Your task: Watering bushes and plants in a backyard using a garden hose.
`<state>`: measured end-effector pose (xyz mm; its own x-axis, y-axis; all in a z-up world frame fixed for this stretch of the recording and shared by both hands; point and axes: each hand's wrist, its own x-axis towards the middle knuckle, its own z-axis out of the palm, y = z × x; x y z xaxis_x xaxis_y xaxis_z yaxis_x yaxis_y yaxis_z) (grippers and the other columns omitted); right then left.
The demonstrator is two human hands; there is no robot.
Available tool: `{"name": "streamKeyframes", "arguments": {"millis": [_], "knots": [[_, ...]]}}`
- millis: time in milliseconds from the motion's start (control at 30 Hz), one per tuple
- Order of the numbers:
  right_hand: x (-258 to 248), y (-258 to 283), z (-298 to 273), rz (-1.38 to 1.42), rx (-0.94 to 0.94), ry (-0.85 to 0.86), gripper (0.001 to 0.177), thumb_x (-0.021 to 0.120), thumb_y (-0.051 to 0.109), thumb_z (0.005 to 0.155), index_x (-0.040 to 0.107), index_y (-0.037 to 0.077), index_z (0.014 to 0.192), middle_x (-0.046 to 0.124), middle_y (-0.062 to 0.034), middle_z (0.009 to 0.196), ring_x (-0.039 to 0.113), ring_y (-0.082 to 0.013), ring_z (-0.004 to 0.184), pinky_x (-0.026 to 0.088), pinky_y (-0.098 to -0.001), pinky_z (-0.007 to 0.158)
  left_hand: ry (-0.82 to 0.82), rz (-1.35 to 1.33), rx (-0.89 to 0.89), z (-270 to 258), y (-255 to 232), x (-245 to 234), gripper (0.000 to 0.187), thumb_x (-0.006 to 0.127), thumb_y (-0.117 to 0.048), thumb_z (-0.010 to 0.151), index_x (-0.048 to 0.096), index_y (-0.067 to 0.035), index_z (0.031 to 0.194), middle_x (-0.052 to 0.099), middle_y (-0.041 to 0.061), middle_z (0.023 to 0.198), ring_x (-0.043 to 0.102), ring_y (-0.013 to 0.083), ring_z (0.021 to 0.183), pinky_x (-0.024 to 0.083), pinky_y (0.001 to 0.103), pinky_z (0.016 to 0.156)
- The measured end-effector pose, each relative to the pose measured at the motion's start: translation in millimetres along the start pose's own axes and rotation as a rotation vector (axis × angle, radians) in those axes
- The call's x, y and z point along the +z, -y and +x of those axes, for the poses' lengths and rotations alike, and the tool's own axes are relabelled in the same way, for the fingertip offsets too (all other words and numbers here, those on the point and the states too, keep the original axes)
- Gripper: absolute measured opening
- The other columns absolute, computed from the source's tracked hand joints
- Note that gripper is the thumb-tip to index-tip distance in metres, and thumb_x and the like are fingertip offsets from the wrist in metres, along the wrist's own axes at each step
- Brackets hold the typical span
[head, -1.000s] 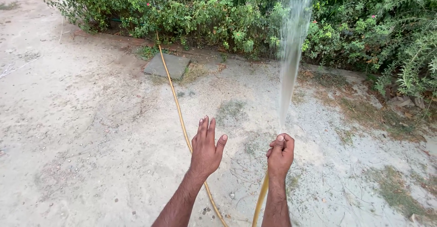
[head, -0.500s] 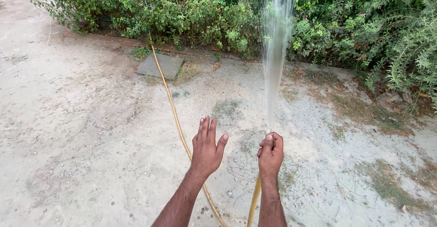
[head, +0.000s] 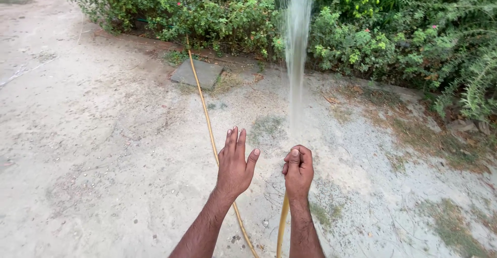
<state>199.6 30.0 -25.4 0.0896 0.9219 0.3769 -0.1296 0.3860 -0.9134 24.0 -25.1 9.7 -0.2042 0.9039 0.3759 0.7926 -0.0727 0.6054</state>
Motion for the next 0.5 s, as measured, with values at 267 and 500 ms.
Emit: {"name": "streamKeyframes", "arguments": {"millis": [267, 500], "knots": [[50.2, -6.1, 21.2, 0.038, -0.01, 0.084, 0.018, 0.05, 0.025, 0.11, 0.055, 0.008, 0.112, 0.059, -0.0019, 0.081, 0.051, -0.0064, 0.055, 0.04, -0.0225, 0.044, -0.112, 0.022, -0.053, 11.8, 31.0, -29.4, 0.074, 0.038, -0.054, 0.106, 0.025, -0.005, 0.161, 0.019, 0.024, 0.168, 0.014, 0.0378, 0.158, 0.018, 0.058, 0.121], [114.3, -20.5, 45.3, 0.016, 0.012, 0.11, 0.018, 0.048, 0.023, 0.11, 0.055, 0.007, 0.114, 0.058, -0.0023, 0.08, 0.051, -0.0066, 0.055, 0.041, -0.0237, 0.043, -0.122, 0.076, -0.083, 42.9, 77.6, -57.2, 0.074, 0.036, -0.054, 0.107, 0.021, -0.006, 0.162, 0.017, 0.023, 0.168, 0.013, 0.0372, 0.158, 0.017, 0.057, 0.121]]}}
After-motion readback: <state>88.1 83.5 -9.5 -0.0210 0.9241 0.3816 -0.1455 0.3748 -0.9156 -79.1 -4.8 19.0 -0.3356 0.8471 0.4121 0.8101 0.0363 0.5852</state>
